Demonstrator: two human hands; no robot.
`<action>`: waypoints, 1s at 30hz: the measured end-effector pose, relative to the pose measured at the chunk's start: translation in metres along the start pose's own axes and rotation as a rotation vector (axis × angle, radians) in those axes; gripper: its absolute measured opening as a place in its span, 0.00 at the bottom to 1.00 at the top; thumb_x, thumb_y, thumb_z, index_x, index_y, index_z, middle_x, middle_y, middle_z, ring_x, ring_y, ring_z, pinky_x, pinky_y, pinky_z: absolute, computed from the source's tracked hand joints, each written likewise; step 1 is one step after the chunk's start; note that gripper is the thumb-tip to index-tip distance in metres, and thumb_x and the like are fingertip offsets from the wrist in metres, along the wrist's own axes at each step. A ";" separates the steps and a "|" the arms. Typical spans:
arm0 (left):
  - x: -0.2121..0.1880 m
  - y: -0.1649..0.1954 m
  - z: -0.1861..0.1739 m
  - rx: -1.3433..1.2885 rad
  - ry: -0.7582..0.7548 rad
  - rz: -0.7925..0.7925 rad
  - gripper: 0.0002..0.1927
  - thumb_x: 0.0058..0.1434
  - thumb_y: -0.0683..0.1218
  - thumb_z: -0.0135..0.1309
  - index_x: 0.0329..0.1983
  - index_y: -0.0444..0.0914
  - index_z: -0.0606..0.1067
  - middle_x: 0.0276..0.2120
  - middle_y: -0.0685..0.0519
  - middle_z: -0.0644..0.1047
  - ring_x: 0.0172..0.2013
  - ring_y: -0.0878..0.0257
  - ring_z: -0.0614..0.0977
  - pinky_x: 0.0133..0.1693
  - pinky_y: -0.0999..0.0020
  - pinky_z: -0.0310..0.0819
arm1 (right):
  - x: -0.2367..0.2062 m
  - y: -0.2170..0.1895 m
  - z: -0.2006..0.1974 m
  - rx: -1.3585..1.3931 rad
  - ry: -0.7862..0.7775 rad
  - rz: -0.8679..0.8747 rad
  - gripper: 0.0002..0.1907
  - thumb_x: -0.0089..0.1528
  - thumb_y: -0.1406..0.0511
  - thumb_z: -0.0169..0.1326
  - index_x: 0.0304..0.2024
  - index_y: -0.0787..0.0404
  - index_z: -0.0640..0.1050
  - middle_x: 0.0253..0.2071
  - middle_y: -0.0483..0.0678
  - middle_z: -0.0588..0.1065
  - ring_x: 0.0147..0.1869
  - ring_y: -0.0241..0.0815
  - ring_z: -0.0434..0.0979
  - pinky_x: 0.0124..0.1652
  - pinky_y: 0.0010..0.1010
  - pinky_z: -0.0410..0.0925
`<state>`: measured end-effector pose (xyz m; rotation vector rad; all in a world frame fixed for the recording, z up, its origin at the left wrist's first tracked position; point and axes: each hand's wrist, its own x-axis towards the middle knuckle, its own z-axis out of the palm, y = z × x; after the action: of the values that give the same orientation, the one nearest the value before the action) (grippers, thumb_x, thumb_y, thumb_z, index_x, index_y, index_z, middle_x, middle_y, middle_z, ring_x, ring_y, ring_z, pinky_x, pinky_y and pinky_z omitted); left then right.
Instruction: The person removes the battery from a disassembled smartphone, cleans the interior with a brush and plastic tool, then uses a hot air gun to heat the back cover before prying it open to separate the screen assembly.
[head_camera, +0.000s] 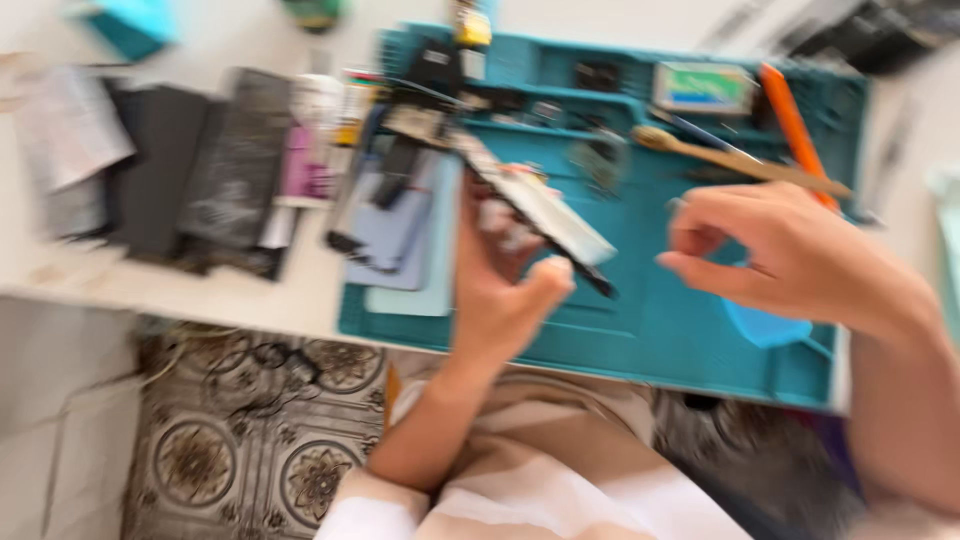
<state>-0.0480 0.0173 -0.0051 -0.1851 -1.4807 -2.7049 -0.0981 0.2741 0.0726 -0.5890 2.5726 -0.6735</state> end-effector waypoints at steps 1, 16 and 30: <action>-0.002 -0.002 -0.002 -0.021 0.014 -0.003 0.51 0.55 0.31 0.56 0.79 0.38 0.46 0.66 0.49 0.63 0.66 0.56 0.71 0.67 0.59 0.72 | -0.002 -0.005 -0.003 0.021 -0.059 -0.002 0.16 0.53 0.57 0.65 0.36 0.59 0.78 0.34 0.44 0.81 0.39 0.39 0.82 0.38 0.31 0.74; -0.006 -0.011 -0.002 -0.048 0.053 -0.003 0.55 0.52 0.29 0.55 0.79 0.43 0.43 0.52 0.56 0.59 0.48 0.65 0.66 0.56 0.69 0.66 | -0.065 0.003 0.006 -0.420 0.117 0.236 0.33 0.44 0.55 0.71 0.48 0.61 0.79 0.46 0.51 0.74 0.49 0.53 0.77 0.49 0.39 0.69; -0.022 -0.017 0.007 0.049 0.182 0.024 0.53 0.55 0.33 0.64 0.77 0.43 0.46 0.54 0.54 0.60 0.50 0.64 0.70 0.59 0.59 0.76 | -0.049 -0.054 0.082 0.421 0.802 -0.305 0.11 0.56 0.75 0.67 0.37 0.65 0.78 0.42 0.55 0.82 0.40 0.40 0.85 0.38 0.26 0.76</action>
<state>-0.0276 0.0316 -0.0184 0.0445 -1.4801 -2.5841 -0.0019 0.2256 0.0497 -0.6614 2.8889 -1.8107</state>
